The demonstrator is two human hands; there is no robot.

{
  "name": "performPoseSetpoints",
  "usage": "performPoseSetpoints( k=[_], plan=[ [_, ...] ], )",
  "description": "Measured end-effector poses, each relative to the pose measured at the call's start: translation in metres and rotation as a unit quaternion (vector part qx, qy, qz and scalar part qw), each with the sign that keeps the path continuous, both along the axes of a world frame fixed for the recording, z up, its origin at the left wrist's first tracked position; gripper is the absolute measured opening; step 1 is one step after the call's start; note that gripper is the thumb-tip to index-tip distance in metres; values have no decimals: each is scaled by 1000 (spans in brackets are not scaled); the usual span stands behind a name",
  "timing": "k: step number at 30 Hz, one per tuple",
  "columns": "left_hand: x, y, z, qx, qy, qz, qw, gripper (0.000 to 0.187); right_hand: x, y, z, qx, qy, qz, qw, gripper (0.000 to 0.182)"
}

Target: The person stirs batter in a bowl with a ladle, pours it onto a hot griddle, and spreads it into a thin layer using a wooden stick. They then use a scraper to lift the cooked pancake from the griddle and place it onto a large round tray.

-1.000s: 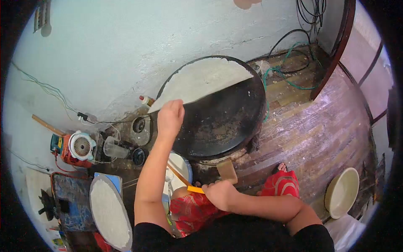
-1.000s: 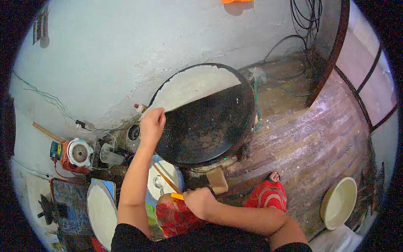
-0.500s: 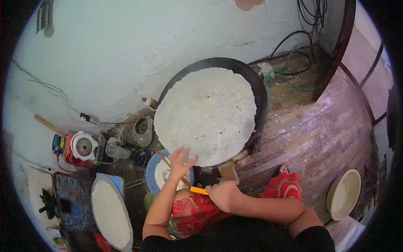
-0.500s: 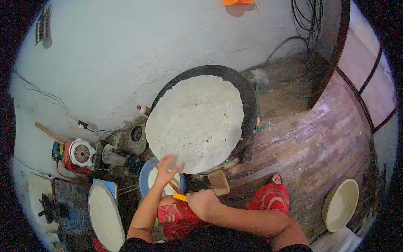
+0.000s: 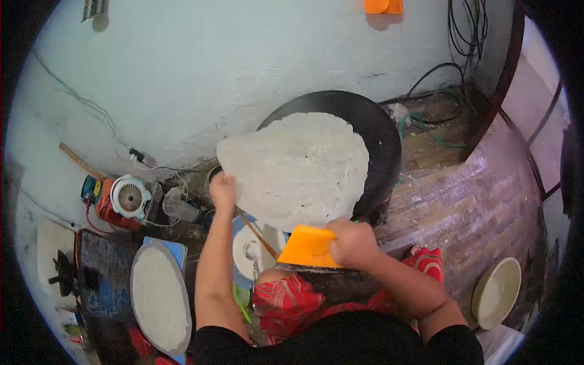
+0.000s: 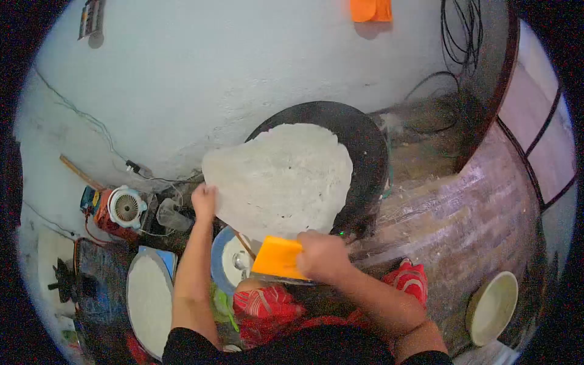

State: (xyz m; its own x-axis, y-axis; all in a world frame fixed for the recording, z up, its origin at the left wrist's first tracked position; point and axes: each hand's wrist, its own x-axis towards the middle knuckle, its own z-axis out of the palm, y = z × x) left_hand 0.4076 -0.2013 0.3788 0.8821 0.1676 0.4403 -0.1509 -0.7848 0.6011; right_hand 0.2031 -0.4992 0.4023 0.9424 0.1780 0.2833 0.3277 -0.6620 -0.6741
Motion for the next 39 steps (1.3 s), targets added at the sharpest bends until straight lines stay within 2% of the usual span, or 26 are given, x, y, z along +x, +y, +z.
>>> performPoseSetpoints(
  k=[2,3,5,7,8,9,10,12,13,14,16,17,19,20,22,23,24,26,28,30,32,34,36,37,38,39],
  plan=[
    [-3,6,60,63,-52,-42,996,17,14,1,-3,71,37,-46,996,27],
    [-2,15,81,8,-42,-114,993,13,25,2,-8,124,40,-78,988,30],
    [-24,22,140,117,-95,-144,978,9,50,0,-4,111,-72,-72,989,40],
    [-46,37,180,67,-127,-204,968,9,83,1,7,125,-155,-77,977,54],
    [-66,37,204,111,-146,-186,965,7,92,6,26,117,-141,-84,979,71],
    [-81,44,221,105,-143,-195,965,6,99,13,50,90,-57,-89,990,85],
    [-93,52,233,99,-141,-205,964,5,109,25,62,87,-61,-84,991,85],
    [-114,73,248,104,-134,-192,967,5,127,52,78,41,32,-132,990,94],
    [-122,86,252,111,-123,-184,969,5,135,66,78,38,-6,-151,988,100],
    [-127,101,252,110,-127,-175,970,5,142,77,71,78,-110,-169,976,86],
    [-134,135,243,139,-139,-196,961,14,159,93,53,89,-228,-183,952,55],
    [-134,145,232,112,-134,-164,971,16,167,97,47,88,-227,-170,955,55],
    [-128,191,206,97,-101,-113,984,15,176,113,43,117,-176,-75,974,28],
    [-124,212,194,85,-64,-75,992,15,177,126,50,116,-174,-64,976,28],
    [-121,241,177,157,-13,62,986,14,171,154,84,27,-158,-31,987,21],
    [-116,259,168,146,28,121,981,13,168,171,105,-56,-171,-23,983,21],
    [-115,275,165,145,30,133,980,13,166,188,122,-44,-192,2,980,19],
    [-120,311,169,133,-30,229,964,15,161,224,156,-18,-266,38,963,15],
    [-138,354,201,88,-136,199,967,16,147,259,188,35,-352,68,933,14],
    [-186,365,249,-164,-205,175,949,17,124,287,213,82,-381,106,915,15],
    [-265,350,279,3,-310,255,916,17,95,311,219,172,-423,162,875,21],
    [-338,353,263,20,-379,258,888,19,71,337,199,190,-410,220,865,24],
    [-395,340,224,118,-415,283,857,23,49,358,166,197,-358,307,859,29],
    [-424,345,197,164,-370,296,865,23,35,367,149,192,-225,365,883,34],
    [-449,354,166,207,-321,309,871,23,32,386,123,184,-210,394,876,33],
    [-467,359,136,188,-289,301,889,22,29,399,96,151,-176,415,880,28]
  ],
)
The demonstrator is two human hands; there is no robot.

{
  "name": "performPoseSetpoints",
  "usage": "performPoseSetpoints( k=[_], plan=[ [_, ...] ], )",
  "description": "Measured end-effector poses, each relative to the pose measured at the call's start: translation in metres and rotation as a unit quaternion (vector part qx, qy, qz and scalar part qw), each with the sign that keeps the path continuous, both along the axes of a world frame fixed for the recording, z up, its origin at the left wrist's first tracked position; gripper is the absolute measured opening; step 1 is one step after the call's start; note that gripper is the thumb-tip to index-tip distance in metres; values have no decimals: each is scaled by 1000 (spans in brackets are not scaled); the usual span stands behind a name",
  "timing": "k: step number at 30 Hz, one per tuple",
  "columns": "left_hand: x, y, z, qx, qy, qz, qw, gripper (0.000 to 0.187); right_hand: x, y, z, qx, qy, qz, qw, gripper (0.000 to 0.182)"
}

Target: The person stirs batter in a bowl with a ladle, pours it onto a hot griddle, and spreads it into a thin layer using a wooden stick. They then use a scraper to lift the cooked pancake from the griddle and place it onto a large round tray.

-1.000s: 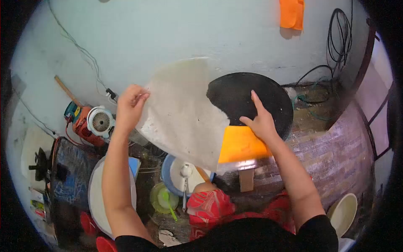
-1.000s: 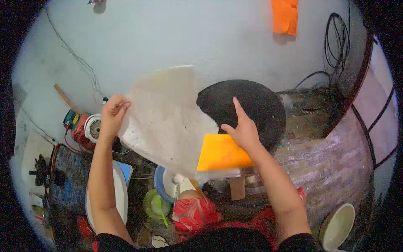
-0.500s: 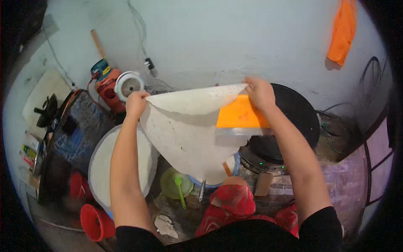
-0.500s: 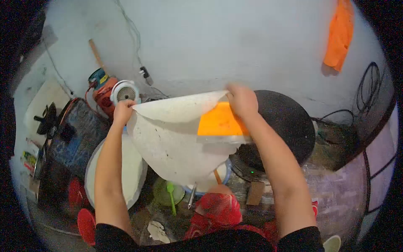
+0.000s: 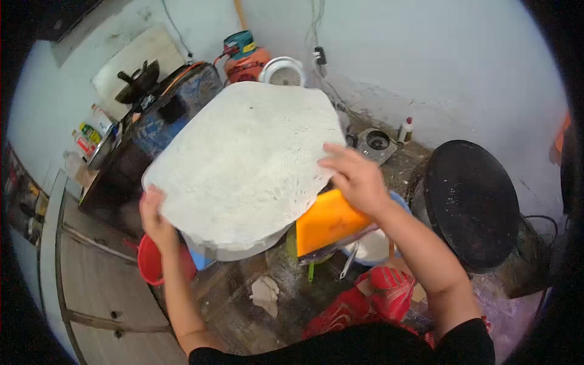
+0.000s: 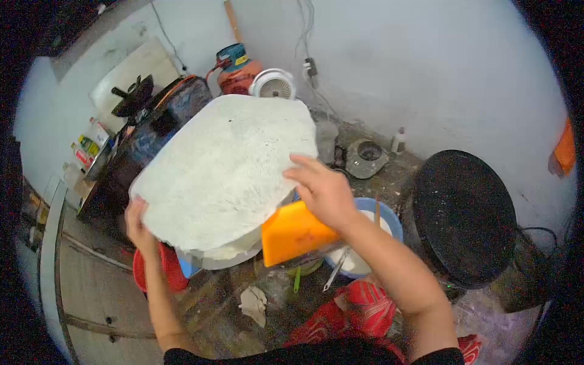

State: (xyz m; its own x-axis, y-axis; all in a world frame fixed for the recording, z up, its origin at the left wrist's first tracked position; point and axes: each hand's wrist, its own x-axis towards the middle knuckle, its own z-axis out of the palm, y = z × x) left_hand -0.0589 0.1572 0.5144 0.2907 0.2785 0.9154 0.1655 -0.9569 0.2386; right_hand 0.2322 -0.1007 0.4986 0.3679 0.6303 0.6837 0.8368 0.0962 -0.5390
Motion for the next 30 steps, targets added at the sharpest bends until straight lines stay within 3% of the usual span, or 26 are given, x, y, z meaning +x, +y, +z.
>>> performPoseSetpoints(
  k=[1,3,6,10,15,17,22,24,25,27,28,29,30],
  plan=[
    [-16,5,-30,-30,27,-12,999,21,-6,9,-18,-69,6,-2,998,32],
    [-39,19,-89,-55,116,66,989,23,-13,22,-51,-163,40,-28,985,42],
    [-47,39,-165,-114,152,38,981,27,-9,16,-72,-210,77,-75,972,49],
    [-51,50,-229,-180,218,27,959,23,19,-21,-75,-115,80,-153,978,51],
    [-41,50,-226,-188,195,83,959,21,85,-89,-107,-58,117,-279,951,41],
    [-40,54,-221,-194,208,111,952,21,93,-114,-108,-29,257,-326,909,38],
    [-41,54,-217,-157,217,91,959,27,122,-173,-162,48,378,-353,854,27],
    [-40,47,-215,-112,255,127,952,27,119,-184,-165,65,642,-349,680,34],
    [-42,41,-214,-67,290,166,940,29,107,-183,-154,61,643,-347,680,34],
    [-27,15,-203,-25,281,192,940,31,79,-169,-129,60,715,-200,667,41],
    [-16,-4,-195,20,272,211,939,34,86,-170,-146,46,725,-131,675,38],
    [-4,-30,-182,-70,298,148,940,41,80,-159,-143,37,728,-124,674,38],
    [18,-63,-169,-151,304,107,934,41,67,-143,-136,68,735,-32,674,36]
  ],
)
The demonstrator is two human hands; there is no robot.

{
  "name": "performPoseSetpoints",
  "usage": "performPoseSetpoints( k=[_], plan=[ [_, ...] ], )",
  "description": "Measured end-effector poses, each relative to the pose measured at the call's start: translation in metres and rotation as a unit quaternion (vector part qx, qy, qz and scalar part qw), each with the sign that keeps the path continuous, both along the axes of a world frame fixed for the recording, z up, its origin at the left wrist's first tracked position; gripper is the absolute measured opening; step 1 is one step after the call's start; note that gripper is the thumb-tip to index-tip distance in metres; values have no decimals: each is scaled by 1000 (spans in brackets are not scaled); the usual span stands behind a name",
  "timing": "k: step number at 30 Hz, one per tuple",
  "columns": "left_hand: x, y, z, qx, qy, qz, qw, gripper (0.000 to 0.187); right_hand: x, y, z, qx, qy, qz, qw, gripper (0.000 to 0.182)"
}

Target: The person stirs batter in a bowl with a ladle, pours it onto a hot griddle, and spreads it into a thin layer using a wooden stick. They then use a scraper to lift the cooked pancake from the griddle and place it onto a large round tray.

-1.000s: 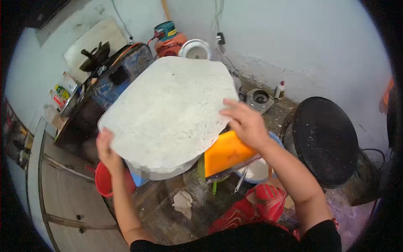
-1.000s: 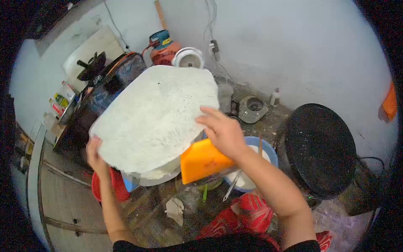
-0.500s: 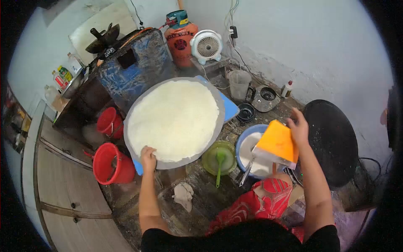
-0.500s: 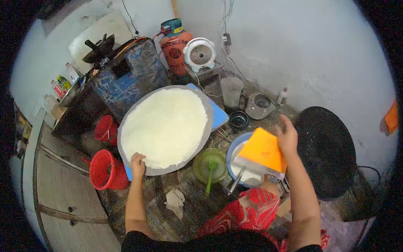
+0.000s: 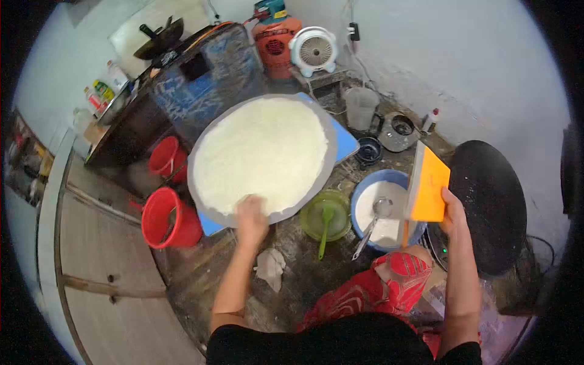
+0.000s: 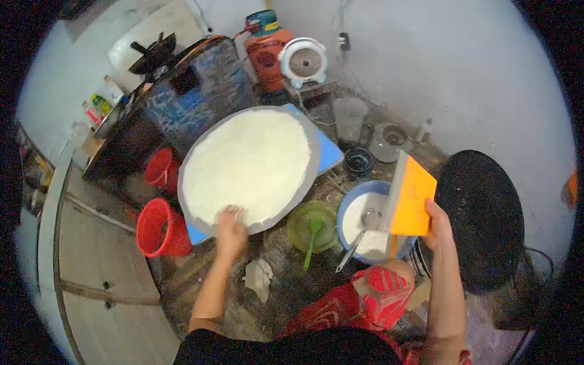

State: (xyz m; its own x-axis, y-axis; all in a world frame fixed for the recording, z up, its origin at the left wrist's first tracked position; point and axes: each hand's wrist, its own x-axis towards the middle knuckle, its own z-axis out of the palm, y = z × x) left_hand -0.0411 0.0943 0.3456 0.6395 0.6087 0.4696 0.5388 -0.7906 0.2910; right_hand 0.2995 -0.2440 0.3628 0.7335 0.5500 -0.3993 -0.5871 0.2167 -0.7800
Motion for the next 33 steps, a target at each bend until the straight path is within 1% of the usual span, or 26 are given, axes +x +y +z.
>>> performPoseSetpoints(
  k=[1,2,3,4,6,7,8,9,10,11,12,13,15,17,19,20,22,23,25,26,27,29,30,31,32,33],
  plan=[
    [17,-10,-26,-77,-116,-109,984,39,-12,16,5,89,-2,39,995,36],
    [36,-39,-27,-311,-174,-152,922,47,-21,33,6,150,-2,75,986,35],
    [50,-65,-20,-474,-87,-159,862,56,-34,53,7,181,-16,87,980,35],
    [74,-92,-21,-541,-203,-222,786,67,-47,69,9,186,8,94,978,36],
    [98,-133,6,-671,-345,-244,609,49,-73,94,13,191,32,106,975,36],
    [107,-136,5,-671,-347,-242,609,49,-86,102,15,186,10,138,973,39],
    [115,-137,5,-695,-346,-226,589,37,-93,106,16,181,-14,167,969,43],
    [122,-136,6,-718,-342,-210,568,27,-95,104,18,180,-14,167,969,43],
    [129,-136,15,-717,-347,-124,592,15,-95,101,22,77,-80,190,976,45],
    [136,-126,13,-717,-346,-126,592,15,-95,96,25,-26,-144,209,967,47],
    [141,-109,6,-695,-375,-76,609,14,-91,87,25,-77,-224,190,953,48],
    [146,-91,-1,-671,-400,-28,624,13,-83,75,20,-77,-224,183,954,48],
    [152,-44,-15,-627,-440,-31,642,10,-61,41,5,-140,-242,183,942,44],
    [151,10,-35,-679,-472,39,561,8,-44,4,-11,-170,-173,157,957,37],
    [150,55,-61,-693,-506,107,503,8,-29,-33,-53,-213,-178,85,957,25],
    [146,66,-62,-693,-506,104,503,8,-29,-48,-58,-212,-180,82,957,25],
    [139,78,-64,-718,-544,154,407,8,-34,-73,-64,-267,-128,109,949,18],
    [137,73,-56,-718,-544,154,406,8,-40,-81,-71,-268,-129,109,949,18],
    [126,61,-41,-715,-553,136,405,8,-55,-100,-91,-270,-44,53,960,14],
    [115,57,-38,-716,-516,129,452,11,-62,-112,-106,-272,-41,57,960,14],
    [103,54,-41,-714,-518,135,452,11,-66,-124,-126,-281,-23,48,958,13],
    [76,50,-46,-675,-447,93,579,13,-72,-150,-164,-290,-6,53,955,11],
    [68,40,-32,-629,-436,137,629,15,-74,-163,-183,-295,-25,64,953,16],
    [55,43,-33,-623,-441,150,629,15,-76,-172,-201,-298,-44,74,951,22],
    [39,46,-33,-600,-486,141,620,14,-80,-177,-216,-298,-43,88,949,22],
    [25,49,-32,-576,-530,128,609,14,-82,-180,-231,-246,0,59,968,22]
  ],
)
